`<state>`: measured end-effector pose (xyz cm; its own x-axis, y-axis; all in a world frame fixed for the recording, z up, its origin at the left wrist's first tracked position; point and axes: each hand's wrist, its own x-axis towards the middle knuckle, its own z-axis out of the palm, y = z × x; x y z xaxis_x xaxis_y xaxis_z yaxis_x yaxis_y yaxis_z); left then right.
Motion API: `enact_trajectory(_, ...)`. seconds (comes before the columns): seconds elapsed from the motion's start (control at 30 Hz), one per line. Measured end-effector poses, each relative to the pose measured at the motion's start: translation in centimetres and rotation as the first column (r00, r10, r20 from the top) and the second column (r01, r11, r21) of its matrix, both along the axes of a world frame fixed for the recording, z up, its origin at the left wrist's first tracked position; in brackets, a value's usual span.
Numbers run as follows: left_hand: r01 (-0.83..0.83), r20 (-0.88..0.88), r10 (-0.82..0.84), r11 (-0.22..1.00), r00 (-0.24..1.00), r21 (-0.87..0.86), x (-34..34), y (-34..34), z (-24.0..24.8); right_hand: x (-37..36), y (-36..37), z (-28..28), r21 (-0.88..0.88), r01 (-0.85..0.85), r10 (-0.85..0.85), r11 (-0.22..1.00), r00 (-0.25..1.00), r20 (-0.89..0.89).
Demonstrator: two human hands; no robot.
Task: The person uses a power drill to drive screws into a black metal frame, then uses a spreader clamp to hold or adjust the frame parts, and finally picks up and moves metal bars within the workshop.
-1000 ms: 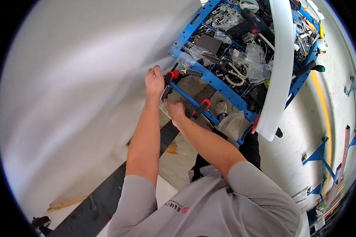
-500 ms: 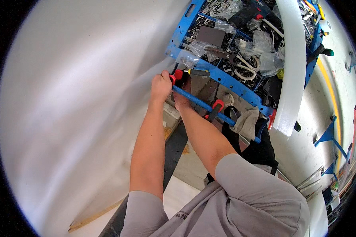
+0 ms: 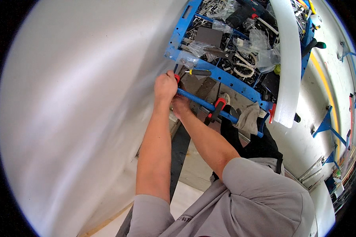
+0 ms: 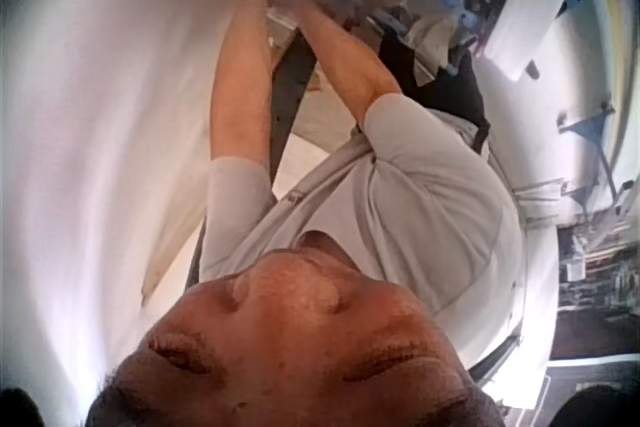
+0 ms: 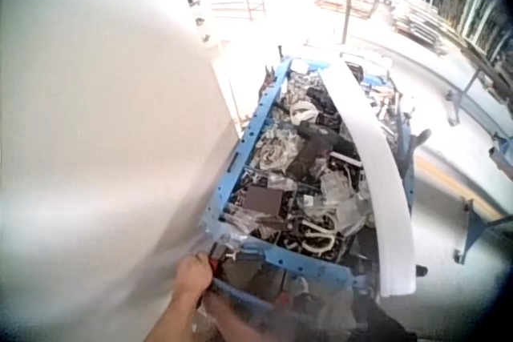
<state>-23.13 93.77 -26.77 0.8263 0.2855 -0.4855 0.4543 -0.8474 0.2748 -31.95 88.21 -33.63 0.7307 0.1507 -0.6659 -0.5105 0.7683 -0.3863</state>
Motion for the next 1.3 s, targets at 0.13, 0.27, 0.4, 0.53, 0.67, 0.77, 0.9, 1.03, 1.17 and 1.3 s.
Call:
enact_trajectory(0.13,0.041,-0.039,-0.038,0.997,0.999,0.071,0.2,-0.1,0.3,-0.2,-0.8,3.3,-0.053,-0.082,0.076,0.995,0.991,-0.114)
enact_trajectory(0.27,-0.068,-0.012,0.068,0.998,0.998,0.0,0.8,-0.9,1.0,-0.7,-0.3,1.5,-0.067,-0.013,0.004,0.998,0.992,-0.128)
enact_trajectory(0.4,-0.056,0.004,0.056,0.997,0.998,0.055,0.1,-1.6,0.1,-1.0,-1.3,1.1,-0.299,-0.223,0.192,0.928,0.973,-0.129)
enact_trajectory(0.53,0.012,-0.013,-0.01,0.982,1.0,0.189,1.2,-2.7,0.7,-3.4,-1.3,1.6,-0.805,-0.287,0.337,0.519,0.934,-0.116)
enact_trajectory(0.67,0.284,0.079,-0.332,0.888,0.94,0.361,-2.9,1.3,-3.4,-8.1,-13.0,11.3,-0.394,-0.846,0.932,0.359,0.303,0.2)
enact_trajectory(0.77,0.135,0.337,-0.36,0.831,0.87,0.54,-6.2,6.4,-6.4,-11.3,-22.6,9.5,-0.537,-0.835,0.89,0.12,-0.149,0.431)
enact_trajectory(0.9,-0.189,0.679,-0.112,0.917,0.725,0.352,-5.6,2.5,-3.8,-10.1,-44.5,10.1,-0.726,-0.679,0.959,0.107,0.262,-0.104)
enact_trajectory(1.03,-0.285,0.723,0.316,0.943,0.614,-0.171,-6.5,-19.2,9.3,-14.6,-63.8,10.0,-0.922,-0.333,0.422,0.196,0.878,-0.227)
enact_trajectory(1.17,0.129,0.565,0.018,0.967,0.825,-0.219,-11.4,-40.3,11.5,-20.3,-76.0,13.1,-0.824,-0.329,0.239,0.462,0.941,-0.241)
enact_trajectory(1.3,0.895,0.409,-0.8,0.355,0.44,-0.269,-13.3,-57.9,12.8,-26.9,-81.6,11.2,-0.765,-0.26,0.083,0.589,0.961,-0.263)
